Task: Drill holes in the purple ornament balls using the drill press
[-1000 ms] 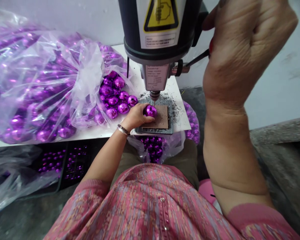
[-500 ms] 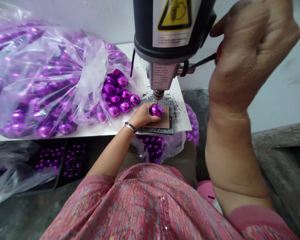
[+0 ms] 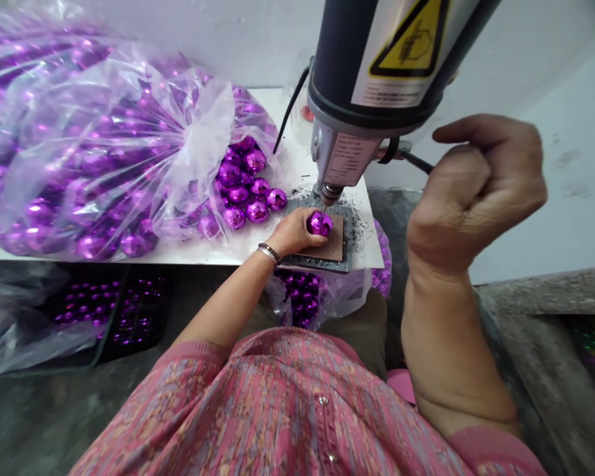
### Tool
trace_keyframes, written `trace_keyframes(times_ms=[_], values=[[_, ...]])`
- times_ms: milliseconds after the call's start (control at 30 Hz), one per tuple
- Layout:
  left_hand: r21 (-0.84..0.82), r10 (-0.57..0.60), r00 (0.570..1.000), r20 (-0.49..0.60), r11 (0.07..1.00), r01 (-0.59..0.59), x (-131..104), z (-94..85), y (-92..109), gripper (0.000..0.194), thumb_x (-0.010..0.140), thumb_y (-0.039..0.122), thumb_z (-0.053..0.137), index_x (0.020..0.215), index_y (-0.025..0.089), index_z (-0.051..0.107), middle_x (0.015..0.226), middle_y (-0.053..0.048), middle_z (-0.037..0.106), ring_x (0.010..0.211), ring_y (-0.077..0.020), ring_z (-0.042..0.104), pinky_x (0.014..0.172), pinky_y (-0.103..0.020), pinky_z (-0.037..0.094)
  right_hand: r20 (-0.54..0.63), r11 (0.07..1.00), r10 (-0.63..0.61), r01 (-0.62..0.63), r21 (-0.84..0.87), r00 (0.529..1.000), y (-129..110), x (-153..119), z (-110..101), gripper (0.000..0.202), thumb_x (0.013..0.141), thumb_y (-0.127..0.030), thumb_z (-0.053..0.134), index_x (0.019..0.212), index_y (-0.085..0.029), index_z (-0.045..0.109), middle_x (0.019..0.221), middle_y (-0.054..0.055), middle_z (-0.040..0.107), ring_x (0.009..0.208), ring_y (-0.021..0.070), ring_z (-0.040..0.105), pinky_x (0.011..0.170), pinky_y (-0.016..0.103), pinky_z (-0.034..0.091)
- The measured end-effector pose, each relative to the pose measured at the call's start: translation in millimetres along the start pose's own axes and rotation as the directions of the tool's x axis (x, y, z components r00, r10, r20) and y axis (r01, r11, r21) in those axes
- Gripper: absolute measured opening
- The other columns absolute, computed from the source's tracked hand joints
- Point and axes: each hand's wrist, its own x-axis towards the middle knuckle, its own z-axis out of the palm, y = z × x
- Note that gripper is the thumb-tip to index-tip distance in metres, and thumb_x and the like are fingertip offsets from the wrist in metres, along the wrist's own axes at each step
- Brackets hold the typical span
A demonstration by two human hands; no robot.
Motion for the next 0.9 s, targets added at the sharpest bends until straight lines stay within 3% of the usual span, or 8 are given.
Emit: trace_keyframes(times_ms=[167, 400, 533, 700, 900], values=[[-0.008, 0.012, 1.000, -0.012, 1.000, -0.012, 0.3, 3.4, -2.4, 0.046, 0.067, 0.028, 0.085, 0.110, 0.018, 0.071, 0.107, -0.007, 0.073, 0.098, -0.0249, 0.065, 0.090, -0.035, 0.051, -0.009, 1.000, -0.001, 0.001, -0.002, 1.000, 1.4, -9.5, 1.0, 0.029, 0.093, -0.008, 0.044, 0.100, -0.008, 0.072, 0.093, -0.001, 0.069, 0.080, -0.0024, 0.055, 0.077, 0.014, 0.044], [-0.039, 0.011, 1.000, 0.002, 0.999, -0.011, -0.6, 3.4, -1.8, 0.038, 0.069, 0.029, 0.083, 0.102, 0.017, 0.070, 0.097, -0.005, 0.073, 0.090, -0.0235, 0.065, 0.083, -0.034, 0.050, -0.032, 0.997, -0.049, 0.047, -0.066, 0.998, 6.8, -20.3, 1.8, 0.030, 0.097, -0.019, 0.043, 0.103, -0.012, 0.072, 0.089, -0.002, 0.066, 0.069, -0.0040, 0.042, 0.070, 0.015, 0.039], [-0.052, 0.001, 1.000, 0.014, 0.999, -0.001, -1.7, 4.8, -2.1, 0.039, 0.070, 0.029, 0.083, 0.104, 0.017, 0.071, 0.096, -0.004, 0.073, 0.092, -0.0238, 0.066, 0.087, -0.035, 0.053, -0.036, 0.994, -0.074, 0.071, -0.087, 0.997, 13.6, -28.1, 2.6, 0.034, 0.101, -0.028, 0.042, 0.105, -0.013, 0.072, 0.093, -0.001, 0.067, 0.073, -0.0028, 0.049, 0.073, 0.017, 0.042], [-0.049, -0.010, 0.998, -0.055, 0.999, 0.007, -2.5, 8.3, -4.3, 0.065, 0.066, 0.024, 0.088, 0.128, 0.015, 0.069, 0.130, -0.011, 0.070, 0.123, -0.0270, 0.064, 0.112, -0.036, 0.047, -0.050, 0.993, -0.082, 0.078, -0.086, 0.995, 18.7, -33.8, 3.2, 0.039, 0.103, -0.033, 0.039, 0.105, -0.013, 0.073, 0.096, 0.001, 0.068, 0.080, -0.0002, 0.057, 0.077, 0.019, 0.047], [-0.049, -0.015, 1.000, -0.021, 0.999, 0.014, -2.7, 6.1, -3.2, 0.063, 0.068, 0.024, 0.088, 0.128, 0.015, 0.070, 0.126, -0.009, 0.073, 0.119, -0.0279, 0.066, 0.110, -0.038, 0.049, -0.101, 0.996, -0.061, 0.055, -0.066, 0.993, 22.3, -41.2, 8.9, 0.033, 0.102, -0.030, 0.042, 0.106, -0.017, 0.072, 0.096, 0.001, 0.070, 0.081, 0.0013, 0.059, 0.077, 0.020, 0.047]])
